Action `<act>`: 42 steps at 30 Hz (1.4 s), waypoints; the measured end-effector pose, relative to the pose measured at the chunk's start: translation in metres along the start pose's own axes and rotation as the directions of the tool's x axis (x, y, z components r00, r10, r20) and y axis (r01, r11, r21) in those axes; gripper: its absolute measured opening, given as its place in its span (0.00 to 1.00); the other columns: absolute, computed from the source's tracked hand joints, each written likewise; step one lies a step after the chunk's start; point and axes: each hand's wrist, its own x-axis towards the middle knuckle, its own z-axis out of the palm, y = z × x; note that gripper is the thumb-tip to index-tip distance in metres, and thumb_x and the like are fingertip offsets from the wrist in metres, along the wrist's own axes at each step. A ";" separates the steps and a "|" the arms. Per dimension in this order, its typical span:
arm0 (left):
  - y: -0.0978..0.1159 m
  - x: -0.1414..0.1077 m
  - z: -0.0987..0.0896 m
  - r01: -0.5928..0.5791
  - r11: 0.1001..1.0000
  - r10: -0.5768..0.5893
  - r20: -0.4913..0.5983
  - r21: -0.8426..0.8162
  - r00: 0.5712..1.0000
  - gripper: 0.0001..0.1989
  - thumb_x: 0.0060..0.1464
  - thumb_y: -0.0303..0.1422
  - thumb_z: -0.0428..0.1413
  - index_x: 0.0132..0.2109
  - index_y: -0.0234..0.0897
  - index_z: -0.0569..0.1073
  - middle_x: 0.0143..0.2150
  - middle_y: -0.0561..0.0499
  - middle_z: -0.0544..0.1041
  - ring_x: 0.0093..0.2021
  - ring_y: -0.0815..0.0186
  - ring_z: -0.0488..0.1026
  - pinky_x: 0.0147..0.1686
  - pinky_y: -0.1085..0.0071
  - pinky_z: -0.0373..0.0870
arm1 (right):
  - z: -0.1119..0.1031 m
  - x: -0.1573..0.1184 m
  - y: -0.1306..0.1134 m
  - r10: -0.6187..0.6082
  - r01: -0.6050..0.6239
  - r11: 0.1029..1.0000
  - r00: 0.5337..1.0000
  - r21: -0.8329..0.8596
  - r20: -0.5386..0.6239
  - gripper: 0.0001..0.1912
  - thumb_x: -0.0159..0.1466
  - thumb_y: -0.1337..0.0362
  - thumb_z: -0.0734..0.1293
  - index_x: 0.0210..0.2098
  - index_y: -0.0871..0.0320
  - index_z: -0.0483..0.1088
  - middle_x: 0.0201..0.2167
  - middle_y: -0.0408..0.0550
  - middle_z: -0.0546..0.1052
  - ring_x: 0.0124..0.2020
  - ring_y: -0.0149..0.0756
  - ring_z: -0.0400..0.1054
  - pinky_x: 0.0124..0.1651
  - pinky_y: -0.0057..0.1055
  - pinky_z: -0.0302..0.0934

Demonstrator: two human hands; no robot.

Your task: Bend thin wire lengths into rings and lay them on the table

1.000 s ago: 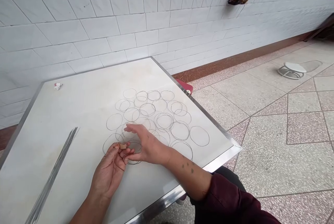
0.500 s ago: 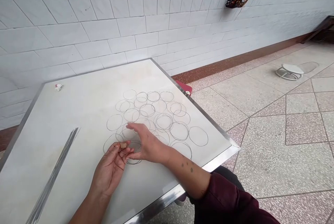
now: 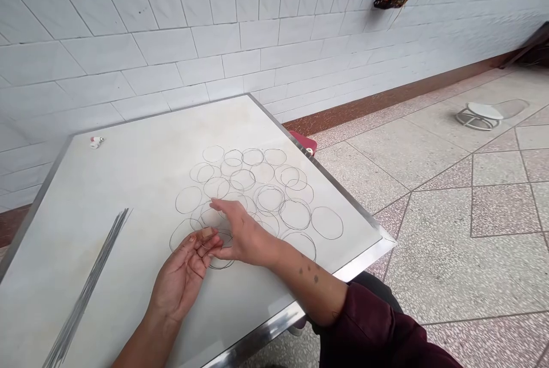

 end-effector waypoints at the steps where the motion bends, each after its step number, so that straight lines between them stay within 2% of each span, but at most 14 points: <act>1: 0.000 0.000 0.000 0.005 1.000 -0.005 -0.001 0.001 1.000 0.10 0.53 0.33 0.63 0.40 0.32 0.81 0.44 0.42 0.81 0.45 0.59 0.78 0.50 0.65 0.72 | 0.000 0.000 0.000 -0.001 0.001 1.000 1.000 0.000 -0.001 0.55 0.54 0.62 0.77 0.69 0.50 0.41 0.61 0.58 0.63 0.61 0.48 0.60 0.60 0.50 0.61; 5: 0.001 -0.001 0.002 0.011 1.000 -0.011 -0.023 0.006 1.000 0.11 0.49 0.32 0.66 0.40 0.31 0.81 0.43 0.42 0.81 0.43 0.60 0.78 0.48 0.67 0.73 | 0.000 0.000 -0.001 -0.019 0.019 1.000 1.000 0.004 -0.011 0.55 0.54 0.62 0.77 0.69 0.50 0.40 0.60 0.57 0.64 0.60 0.47 0.61 0.60 0.50 0.61; 11: 0.002 -0.003 0.005 0.020 1.000 -0.019 -0.079 0.013 0.997 0.13 0.48 0.34 0.67 0.41 0.30 0.82 0.38 0.44 0.81 0.38 0.62 0.77 0.42 0.69 0.76 | -0.001 0.000 -0.003 -0.034 0.034 0.999 0.999 0.008 0.005 0.55 0.55 0.64 0.77 0.70 0.50 0.39 0.60 0.57 0.65 0.59 0.46 0.61 0.60 0.50 0.61; 21: 0.001 -0.002 0.004 0.016 1.000 -0.018 -0.091 -0.025 0.996 0.10 0.50 0.33 0.66 0.38 0.31 0.82 0.38 0.45 0.81 0.37 0.65 0.77 0.44 0.68 0.77 | -0.003 0.000 -0.001 -0.055 0.054 0.998 0.998 0.022 0.034 0.54 0.56 0.64 0.76 0.70 0.50 0.38 0.61 0.57 0.65 0.60 0.45 0.61 0.61 0.49 0.61; 34: 0.004 0.000 0.003 0.031 0.995 -0.047 -0.163 -0.095 0.986 0.07 0.43 0.26 0.69 0.32 0.33 0.80 0.34 0.49 0.80 0.32 0.68 0.76 0.39 0.70 0.77 | -0.006 0.000 -0.002 -0.053 0.048 0.996 0.996 0.070 0.075 0.52 0.58 0.61 0.74 0.70 0.51 0.38 0.62 0.57 0.64 0.62 0.44 0.59 0.62 0.48 0.58; 38: 0.004 -0.002 0.003 0.038 0.996 -0.049 -0.128 -0.083 0.991 0.11 0.38 0.27 0.72 0.31 0.33 0.80 0.31 0.50 0.79 0.33 0.66 0.76 0.39 0.70 0.77 | -0.007 0.001 -0.007 -0.055 0.046 0.992 0.996 0.117 0.075 0.53 0.56 0.65 0.74 0.70 0.50 0.38 0.62 0.58 0.62 0.61 0.45 0.60 0.61 0.48 0.59; 42: 0.004 -0.005 0.005 0.028 0.996 -0.035 -0.088 -0.080 0.996 0.11 0.37 0.29 0.73 0.30 0.33 0.80 0.34 0.50 0.78 0.31 0.70 0.75 0.39 0.72 0.77 | -0.008 0.003 -0.011 -0.084 0.074 0.990 0.992 0.117 0.089 0.53 0.55 0.65 0.75 0.69 0.51 0.40 0.62 0.58 0.62 0.62 0.46 0.59 0.61 0.48 0.59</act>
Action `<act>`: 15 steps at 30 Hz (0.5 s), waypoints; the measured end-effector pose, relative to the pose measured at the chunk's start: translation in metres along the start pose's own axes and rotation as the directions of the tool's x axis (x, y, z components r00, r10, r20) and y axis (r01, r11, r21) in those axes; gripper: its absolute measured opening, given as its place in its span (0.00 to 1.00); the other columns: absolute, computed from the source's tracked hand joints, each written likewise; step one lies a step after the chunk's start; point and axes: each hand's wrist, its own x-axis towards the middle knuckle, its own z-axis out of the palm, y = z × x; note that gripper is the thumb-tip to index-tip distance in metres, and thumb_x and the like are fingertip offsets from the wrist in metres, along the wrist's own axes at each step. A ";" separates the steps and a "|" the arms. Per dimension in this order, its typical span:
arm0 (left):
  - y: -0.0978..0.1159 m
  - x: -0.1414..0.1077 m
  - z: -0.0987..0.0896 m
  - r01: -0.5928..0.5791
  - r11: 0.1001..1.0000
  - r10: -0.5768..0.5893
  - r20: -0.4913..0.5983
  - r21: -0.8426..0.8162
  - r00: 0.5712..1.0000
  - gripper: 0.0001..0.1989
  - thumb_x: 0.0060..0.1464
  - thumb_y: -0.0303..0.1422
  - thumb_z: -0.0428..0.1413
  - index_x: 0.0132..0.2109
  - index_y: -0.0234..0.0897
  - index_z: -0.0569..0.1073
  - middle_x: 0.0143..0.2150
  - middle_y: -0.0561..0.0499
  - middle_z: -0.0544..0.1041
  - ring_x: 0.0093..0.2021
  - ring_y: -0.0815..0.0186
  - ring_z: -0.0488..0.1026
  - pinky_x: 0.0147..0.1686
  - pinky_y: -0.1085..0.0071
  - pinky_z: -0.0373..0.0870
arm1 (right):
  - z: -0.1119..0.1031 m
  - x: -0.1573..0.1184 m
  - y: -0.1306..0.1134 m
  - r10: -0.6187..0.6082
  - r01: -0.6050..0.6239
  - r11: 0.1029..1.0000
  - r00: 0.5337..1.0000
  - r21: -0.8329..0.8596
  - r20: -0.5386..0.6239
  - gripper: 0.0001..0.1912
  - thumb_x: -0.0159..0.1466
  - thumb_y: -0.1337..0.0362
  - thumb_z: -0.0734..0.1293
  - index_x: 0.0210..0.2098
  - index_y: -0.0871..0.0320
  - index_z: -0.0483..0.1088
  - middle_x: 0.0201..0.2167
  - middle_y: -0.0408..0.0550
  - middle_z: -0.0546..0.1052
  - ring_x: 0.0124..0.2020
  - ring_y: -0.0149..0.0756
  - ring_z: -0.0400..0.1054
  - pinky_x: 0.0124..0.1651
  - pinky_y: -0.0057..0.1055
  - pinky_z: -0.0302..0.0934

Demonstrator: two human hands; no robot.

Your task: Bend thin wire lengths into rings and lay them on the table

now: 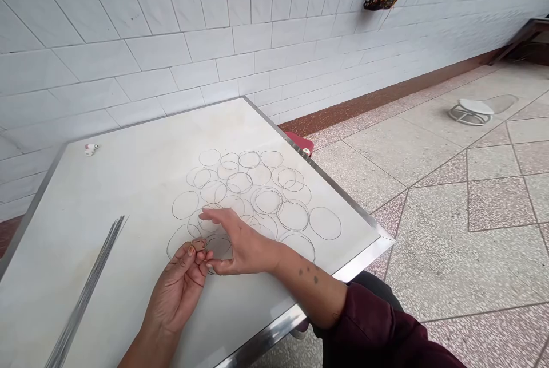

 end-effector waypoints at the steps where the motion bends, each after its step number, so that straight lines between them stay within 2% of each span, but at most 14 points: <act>1: 0.000 -0.001 0.000 -0.007 1.000 0.007 0.011 0.003 1.000 0.11 0.38 0.29 0.72 0.30 0.33 0.80 0.35 0.51 0.78 0.30 0.71 0.74 0.39 0.72 0.77 | 0.000 0.000 0.000 -0.003 0.003 1.000 1.000 0.003 0.002 0.53 0.54 0.63 0.76 0.69 0.50 0.41 0.62 0.58 0.62 0.61 0.46 0.59 0.61 0.48 0.59; 6: -0.001 -0.004 0.001 -0.052 0.998 0.051 0.053 0.021 0.997 0.10 0.39 0.30 0.72 0.29 0.34 0.79 0.37 0.53 0.76 0.29 0.74 0.71 0.36 0.74 0.77 | 0.002 -0.002 0.003 0.019 -0.018 0.997 1.000 0.069 -0.006 0.55 0.54 0.59 0.78 0.69 0.49 0.42 0.62 0.57 0.62 0.59 0.44 0.61 0.60 0.47 0.61; 15: -0.005 -0.006 0.001 -0.066 0.995 0.059 0.081 0.075 0.995 0.09 0.41 0.30 0.71 0.31 0.36 0.80 0.36 0.53 0.73 0.28 0.74 0.69 0.32 0.75 0.74 | -0.002 -0.001 -0.001 -0.016 0.013 0.998 0.999 0.062 0.048 0.53 0.56 0.61 0.76 0.70 0.49 0.40 0.63 0.56 0.61 0.60 0.44 0.60 0.60 0.46 0.61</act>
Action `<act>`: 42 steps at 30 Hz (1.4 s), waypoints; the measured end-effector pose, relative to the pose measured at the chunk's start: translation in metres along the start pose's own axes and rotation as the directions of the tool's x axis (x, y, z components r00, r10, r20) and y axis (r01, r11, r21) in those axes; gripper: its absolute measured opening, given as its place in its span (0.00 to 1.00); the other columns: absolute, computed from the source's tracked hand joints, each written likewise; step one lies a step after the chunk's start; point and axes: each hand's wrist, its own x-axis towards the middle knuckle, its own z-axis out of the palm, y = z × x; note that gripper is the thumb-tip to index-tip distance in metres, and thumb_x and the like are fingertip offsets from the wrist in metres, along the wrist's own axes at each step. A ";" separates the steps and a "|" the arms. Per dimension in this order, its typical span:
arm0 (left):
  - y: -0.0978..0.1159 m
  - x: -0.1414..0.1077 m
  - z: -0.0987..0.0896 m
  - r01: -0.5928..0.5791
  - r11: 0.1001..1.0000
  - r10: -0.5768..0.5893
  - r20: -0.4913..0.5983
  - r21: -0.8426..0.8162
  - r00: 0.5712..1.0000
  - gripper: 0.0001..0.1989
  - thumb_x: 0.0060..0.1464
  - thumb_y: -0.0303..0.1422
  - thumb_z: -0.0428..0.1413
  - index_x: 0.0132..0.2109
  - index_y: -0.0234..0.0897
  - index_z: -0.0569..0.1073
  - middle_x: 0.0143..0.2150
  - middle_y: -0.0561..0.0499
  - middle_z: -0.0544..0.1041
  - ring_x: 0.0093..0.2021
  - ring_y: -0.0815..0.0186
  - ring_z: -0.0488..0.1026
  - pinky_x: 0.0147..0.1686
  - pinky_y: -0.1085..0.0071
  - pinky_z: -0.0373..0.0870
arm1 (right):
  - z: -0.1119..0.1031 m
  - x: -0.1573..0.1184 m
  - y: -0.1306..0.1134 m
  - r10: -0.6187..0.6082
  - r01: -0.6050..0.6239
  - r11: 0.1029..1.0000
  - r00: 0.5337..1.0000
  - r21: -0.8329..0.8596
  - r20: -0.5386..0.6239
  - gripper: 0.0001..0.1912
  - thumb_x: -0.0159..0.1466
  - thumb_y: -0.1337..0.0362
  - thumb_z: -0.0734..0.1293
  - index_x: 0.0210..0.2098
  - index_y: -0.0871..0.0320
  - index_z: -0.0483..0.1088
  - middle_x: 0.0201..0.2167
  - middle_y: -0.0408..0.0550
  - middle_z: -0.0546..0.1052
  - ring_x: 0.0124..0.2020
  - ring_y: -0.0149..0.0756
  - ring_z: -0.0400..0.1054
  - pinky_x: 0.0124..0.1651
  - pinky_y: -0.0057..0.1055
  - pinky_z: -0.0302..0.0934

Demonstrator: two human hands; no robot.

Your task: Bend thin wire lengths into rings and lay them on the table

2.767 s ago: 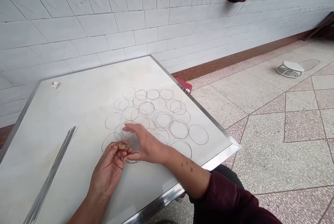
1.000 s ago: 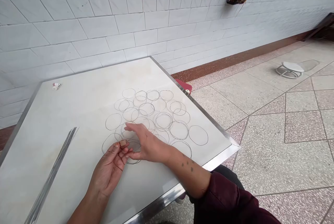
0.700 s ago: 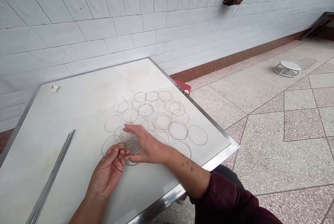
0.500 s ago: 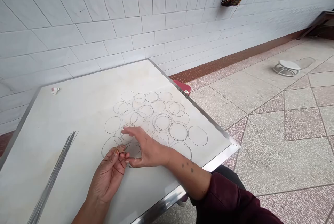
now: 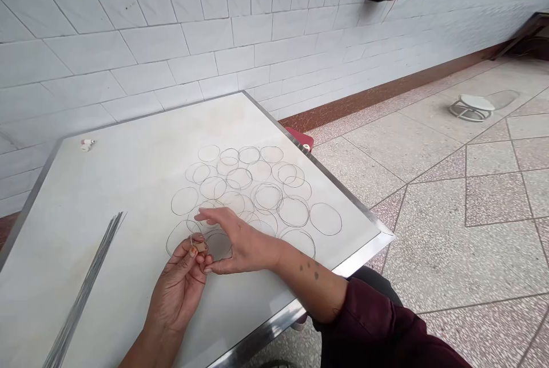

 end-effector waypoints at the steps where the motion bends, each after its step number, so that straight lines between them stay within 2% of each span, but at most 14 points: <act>1: 0.000 0.000 0.000 0.001 1.000 -0.001 0.002 0.007 1.000 0.09 0.41 0.30 0.71 0.31 0.36 0.80 0.36 0.53 0.73 0.29 0.73 0.69 0.32 0.75 0.74 | 0.000 0.000 0.000 -0.005 0.005 1.000 1.000 0.002 0.008 0.53 0.56 0.62 0.76 0.70 0.49 0.40 0.63 0.56 0.61 0.60 0.44 0.59 0.61 0.46 0.60; 5: 0.000 -0.001 0.001 0.004 1.000 -0.004 -0.007 0.006 1.000 0.09 0.41 0.30 0.71 0.31 0.35 0.80 0.36 0.53 0.73 0.28 0.74 0.70 0.34 0.75 0.75 | 0.000 0.001 0.000 -0.001 0.001 1.000 1.000 0.003 0.004 0.52 0.56 0.61 0.76 0.69 0.48 0.41 0.62 0.56 0.60 0.61 0.44 0.59 0.61 0.46 0.60; 9: 0.001 -0.001 0.003 -0.002 1.000 0.001 -0.034 -0.029 0.999 0.11 0.39 0.30 0.72 0.32 0.35 0.80 0.39 0.53 0.74 0.28 0.75 0.70 0.36 0.74 0.77 | 0.003 0.001 0.005 -0.002 0.000 1.000 0.995 -0.025 -0.101 0.58 0.49 0.55 0.80 0.68 0.49 0.43 0.63 0.58 0.57 0.65 0.48 0.55 0.64 0.47 0.58; 13: 0.000 0.000 0.003 -0.019 0.997 0.014 -0.068 -0.073 0.998 0.12 0.37 0.28 0.72 0.32 0.36 0.80 0.39 0.54 0.75 0.30 0.75 0.71 0.41 0.73 0.78 | 0.006 0.001 0.009 0.051 -0.063 0.996 0.981 -0.062 -0.187 0.62 0.43 0.50 0.82 0.67 0.49 0.44 0.63 0.58 0.59 0.64 0.51 0.56 0.65 0.51 0.55; 18: -0.003 0.000 0.002 0.010 0.996 -0.016 -0.077 -0.088 0.997 0.12 0.38 0.29 0.72 0.32 0.36 0.80 0.38 0.54 0.74 0.31 0.74 0.73 0.42 0.75 0.77 | 0.009 0.002 0.007 0.105 -0.117 0.992 0.978 -0.056 -0.181 0.66 0.41 0.49 0.82 0.68 0.48 0.42 0.63 0.58 0.60 0.64 0.51 0.56 0.64 0.51 0.55; 23: -0.006 -0.001 0.002 -0.010 0.997 0.005 -0.056 -0.073 0.998 0.09 0.41 0.30 0.71 0.30 0.37 0.79 0.37 0.54 0.74 0.29 0.75 0.70 0.46 0.69 0.77 | 0.006 0.004 0.002 0.152 -0.160 0.987 0.971 -0.030 -0.183 0.57 0.40 0.50 0.82 0.63 0.49 0.53 0.59 0.55 0.64 0.60 0.50 0.60 0.63 0.49 0.58; 27: -0.007 -0.002 0.002 -0.012 0.999 0.012 -0.008 -0.046 1.000 0.08 0.45 0.32 0.69 0.34 0.37 0.80 0.36 0.54 0.72 0.31 0.73 0.70 0.48 0.65 0.76 | 0.002 0.004 0.001 0.165 -0.174 0.984 0.970 -0.032 -0.177 0.52 0.41 0.50 0.82 0.60 0.50 0.58 0.57 0.54 0.66 0.58 0.48 0.63 0.61 0.47 0.59; 36: -0.005 -0.003 0.001 -0.008 0.999 0.008 0.001 0.035 1.000 0.07 0.44 0.32 0.69 0.32 0.37 0.81 0.40 0.51 0.73 0.29 0.72 0.68 0.46 0.62 0.74 | -0.002 0.003 0.007 0.041 -0.056 0.994 0.986 -0.089 -0.162 0.48 0.44 0.50 0.81 0.59 0.51 0.59 0.55 0.54 0.69 0.56 0.46 0.65 0.59 0.45 0.61; 42: -0.003 -0.003 0.004 0.006 0.999 -0.005 -0.023 0.042 1.000 0.09 0.42 0.32 0.70 0.32 0.36 0.81 0.40 0.52 0.73 0.30 0.72 0.70 0.41 0.69 0.74 | 0.000 0.002 0.008 0.055 -0.069 0.994 0.985 -0.081 -0.164 0.48 0.45 0.50 0.81 0.60 0.52 0.59 0.55 0.54 0.68 0.56 0.46 0.64 0.59 0.45 0.62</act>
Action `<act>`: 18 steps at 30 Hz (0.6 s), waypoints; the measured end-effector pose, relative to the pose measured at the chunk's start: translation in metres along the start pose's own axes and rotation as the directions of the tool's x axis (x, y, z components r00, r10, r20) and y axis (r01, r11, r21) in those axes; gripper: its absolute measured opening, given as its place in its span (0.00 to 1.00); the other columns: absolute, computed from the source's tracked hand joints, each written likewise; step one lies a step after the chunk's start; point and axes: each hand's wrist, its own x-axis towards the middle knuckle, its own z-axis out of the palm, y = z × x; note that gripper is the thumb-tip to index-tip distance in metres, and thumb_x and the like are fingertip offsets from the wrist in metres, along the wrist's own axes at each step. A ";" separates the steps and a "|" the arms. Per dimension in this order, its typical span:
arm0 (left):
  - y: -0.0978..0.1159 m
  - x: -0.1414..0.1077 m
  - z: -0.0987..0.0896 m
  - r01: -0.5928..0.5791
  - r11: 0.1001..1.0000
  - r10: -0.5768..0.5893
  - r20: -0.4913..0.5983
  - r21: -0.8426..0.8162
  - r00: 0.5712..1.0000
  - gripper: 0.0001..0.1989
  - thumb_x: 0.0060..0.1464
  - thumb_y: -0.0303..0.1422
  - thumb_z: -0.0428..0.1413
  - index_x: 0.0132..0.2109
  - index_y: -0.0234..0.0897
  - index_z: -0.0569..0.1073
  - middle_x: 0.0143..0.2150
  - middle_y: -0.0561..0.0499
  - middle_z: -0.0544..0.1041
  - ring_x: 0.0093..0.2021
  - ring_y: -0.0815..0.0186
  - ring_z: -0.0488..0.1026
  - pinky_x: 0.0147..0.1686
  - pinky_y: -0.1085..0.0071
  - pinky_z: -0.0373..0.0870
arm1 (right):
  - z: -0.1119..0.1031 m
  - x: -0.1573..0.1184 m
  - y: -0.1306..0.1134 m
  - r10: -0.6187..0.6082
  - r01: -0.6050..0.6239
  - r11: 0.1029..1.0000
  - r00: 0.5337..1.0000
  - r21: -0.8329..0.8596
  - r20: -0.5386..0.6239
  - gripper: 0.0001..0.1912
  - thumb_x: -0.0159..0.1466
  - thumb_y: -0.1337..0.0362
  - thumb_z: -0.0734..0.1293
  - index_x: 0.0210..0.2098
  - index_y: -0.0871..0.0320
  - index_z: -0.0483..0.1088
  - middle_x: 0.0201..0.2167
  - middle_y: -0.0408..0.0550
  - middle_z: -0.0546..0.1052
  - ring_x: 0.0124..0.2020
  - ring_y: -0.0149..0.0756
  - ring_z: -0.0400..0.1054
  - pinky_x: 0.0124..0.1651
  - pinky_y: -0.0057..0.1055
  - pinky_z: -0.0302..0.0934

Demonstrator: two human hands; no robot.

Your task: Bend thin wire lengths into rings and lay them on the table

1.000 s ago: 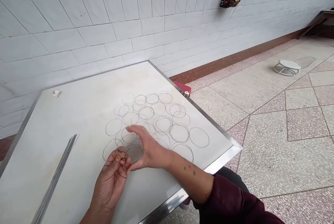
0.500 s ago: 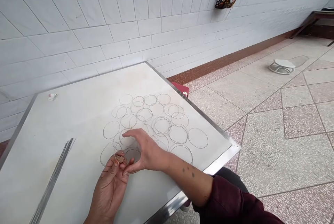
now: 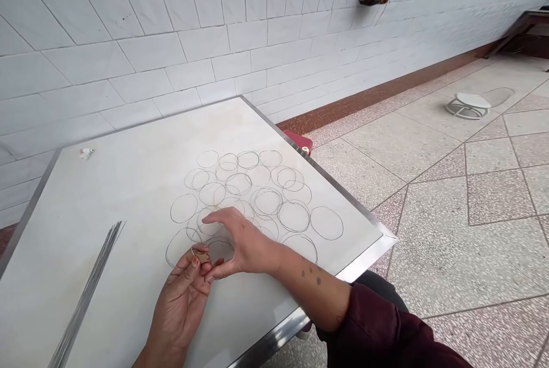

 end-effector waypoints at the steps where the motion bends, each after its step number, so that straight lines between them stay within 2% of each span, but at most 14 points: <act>1: 0.000 0.000 0.001 0.003 1.000 -0.003 -0.009 -0.001 1.000 0.09 0.42 0.32 0.70 0.33 0.36 0.81 0.41 0.51 0.74 0.31 0.72 0.70 0.40 0.71 0.74 | 0.000 0.000 0.000 0.011 -0.011 1.000 1.000 0.003 -0.008 0.48 0.45 0.50 0.81 0.60 0.52 0.59 0.55 0.54 0.68 0.56 0.45 0.64 0.59 0.45 0.61; 7: 0.002 -0.002 0.004 0.025 0.999 -0.027 -0.073 -0.031 0.997 0.10 0.40 0.32 0.72 0.31 0.36 0.81 0.39 0.50 0.76 0.35 0.69 0.74 0.41 0.73 0.74 | -0.002 0.000 -0.001 0.061 -0.061 0.998 0.998 0.009 -0.024 0.45 0.46 0.51 0.80 0.59 0.52 0.60 0.55 0.54 0.67 0.56 0.46 0.64 0.60 0.46 0.61; 14: 0.001 0.001 0.000 0.014 1.000 -0.015 -0.044 -0.010 0.999 0.10 0.40 0.32 0.71 0.31 0.35 0.81 0.40 0.50 0.76 0.32 0.70 0.73 0.38 0.73 0.74 | 0.001 -0.001 0.002 0.012 -0.012 1.000 1.000 0.001 -0.002 0.45 0.47 0.53 0.80 0.59 0.51 0.60 0.55 0.54 0.68 0.56 0.46 0.64 0.59 0.45 0.62; 18: 0.001 0.003 -0.001 0.018 0.999 -0.020 -0.073 -0.026 0.997 0.10 0.40 0.32 0.71 0.31 0.35 0.81 0.43 0.50 0.76 0.34 0.69 0.74 0.39 0.73 0.74 | 0.002 -0.002 0.005 0.025 -0.025 0.999 1.000 -0.032 -0.005 0.44 0.49 0.55 0.80 0.59 0.51 0.59 0.55 0.53 0.68 0.55 0.45 0.64 0.58 0.45 0.62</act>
